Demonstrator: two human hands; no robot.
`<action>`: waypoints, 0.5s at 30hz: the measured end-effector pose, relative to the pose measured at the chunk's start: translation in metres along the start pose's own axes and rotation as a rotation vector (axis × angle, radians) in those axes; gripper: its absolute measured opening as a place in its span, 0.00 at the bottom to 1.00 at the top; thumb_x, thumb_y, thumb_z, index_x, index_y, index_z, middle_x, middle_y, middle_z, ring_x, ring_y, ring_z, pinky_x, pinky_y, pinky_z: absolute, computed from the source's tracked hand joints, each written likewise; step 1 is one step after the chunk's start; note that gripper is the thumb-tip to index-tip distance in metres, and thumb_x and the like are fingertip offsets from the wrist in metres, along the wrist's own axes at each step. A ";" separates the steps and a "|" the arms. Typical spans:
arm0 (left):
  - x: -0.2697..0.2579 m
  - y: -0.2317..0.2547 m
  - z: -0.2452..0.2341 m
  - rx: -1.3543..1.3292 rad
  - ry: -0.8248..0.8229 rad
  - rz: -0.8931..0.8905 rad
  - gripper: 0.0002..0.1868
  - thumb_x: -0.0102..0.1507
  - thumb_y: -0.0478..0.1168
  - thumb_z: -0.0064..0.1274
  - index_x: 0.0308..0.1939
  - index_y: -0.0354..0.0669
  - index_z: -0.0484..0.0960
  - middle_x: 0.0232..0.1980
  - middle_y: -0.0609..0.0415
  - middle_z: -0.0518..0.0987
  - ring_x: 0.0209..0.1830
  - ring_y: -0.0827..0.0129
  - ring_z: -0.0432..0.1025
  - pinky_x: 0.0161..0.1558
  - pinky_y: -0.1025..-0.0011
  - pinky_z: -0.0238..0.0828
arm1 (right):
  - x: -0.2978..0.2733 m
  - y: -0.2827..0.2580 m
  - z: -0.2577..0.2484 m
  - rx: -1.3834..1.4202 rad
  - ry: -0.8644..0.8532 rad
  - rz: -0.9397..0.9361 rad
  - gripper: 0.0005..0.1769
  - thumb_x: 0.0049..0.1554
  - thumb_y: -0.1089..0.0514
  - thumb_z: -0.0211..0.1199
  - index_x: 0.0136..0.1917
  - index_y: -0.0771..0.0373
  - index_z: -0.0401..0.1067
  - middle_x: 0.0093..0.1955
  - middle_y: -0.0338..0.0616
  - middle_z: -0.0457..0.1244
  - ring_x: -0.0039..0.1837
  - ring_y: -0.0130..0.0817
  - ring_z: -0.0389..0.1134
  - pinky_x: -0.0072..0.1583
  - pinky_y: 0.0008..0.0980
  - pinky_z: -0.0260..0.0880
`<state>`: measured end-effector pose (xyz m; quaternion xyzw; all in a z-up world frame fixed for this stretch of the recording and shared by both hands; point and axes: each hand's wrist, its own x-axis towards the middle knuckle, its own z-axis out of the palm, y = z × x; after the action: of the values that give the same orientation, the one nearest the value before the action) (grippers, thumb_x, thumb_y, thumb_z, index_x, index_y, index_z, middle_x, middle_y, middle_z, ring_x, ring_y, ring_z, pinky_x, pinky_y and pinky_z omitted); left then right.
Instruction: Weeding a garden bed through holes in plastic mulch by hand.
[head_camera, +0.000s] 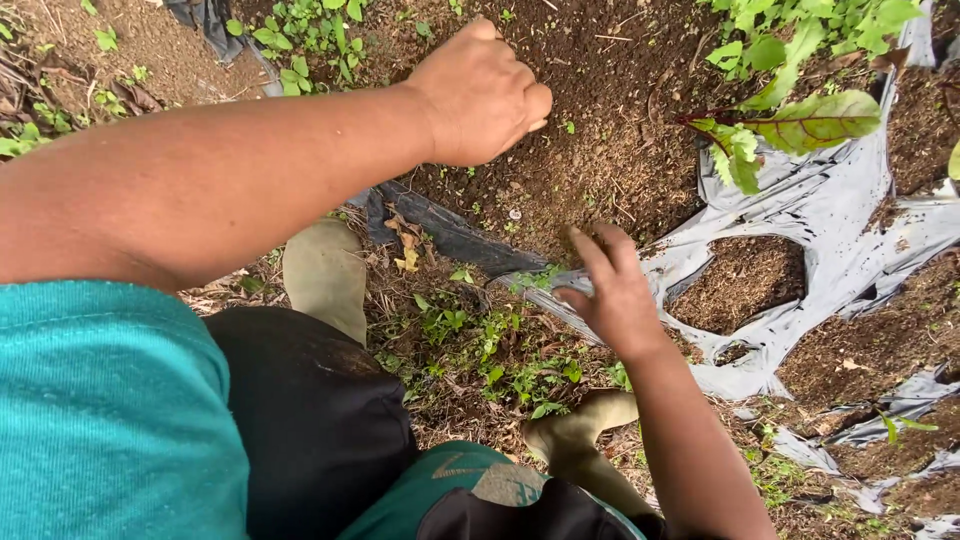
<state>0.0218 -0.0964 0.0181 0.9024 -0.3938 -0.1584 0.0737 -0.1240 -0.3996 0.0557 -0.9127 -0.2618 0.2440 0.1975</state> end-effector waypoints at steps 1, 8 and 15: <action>-0.001 0.006 0.002 0.000 -0.002 -0.002 0.20 0.78 0.54 0.31 0.42 0.58 0.78 0.25 0.62 0.77 0.28 0.63 0.71 0.52 0.59 0.60 | 0.002 -0.001 0.007 0.002 -0.001 -0.002 0.48 0.48 0.55 0.79 0.77 0.55 0.59 0.74 0.59 0.50 0.69 0.58 0.61 0.59 0.56 0.77; 0.001 0.028 0.001 -0.104 -0.066 0.060 0.17 0.77 0.52 0.35 0.41 0.55 0.77 0.24 0.62 0.73 0.27 0.64 0.70 0.52 0.58 0.60 | -0.005 0.020 0.040 -0.390 0.166 -0.357 0.25 0.51 0.71 0.69 0.59 0.51 0.76 0.58 0.44 0.61 0.50 0.38 0.63 0.34 0.30 0.71; -0.025 0.082 -0.038 -0.394 -0.337 0.135 0.20 0.75 0.55 0.33 0.51 0.50 0.76 0.32 0.55 0.79 0.36 0.62 0.75 0.59 0.56 0.66 | -0.033 -0.040 -0.003 0.133 -0.230 0.022 0.07 0.59 0.59 0.64 0.42 0.54 0.82 0.39 0.43 0.72 0.45 0.34 0.75 0.51 0.33 0.79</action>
<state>-0.0372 -0.1331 0.0803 0.8033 -0.4213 -0.3749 0.1917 -0.1622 -0.3881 0.0886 -0.8664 -0.2559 0.3659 0.2236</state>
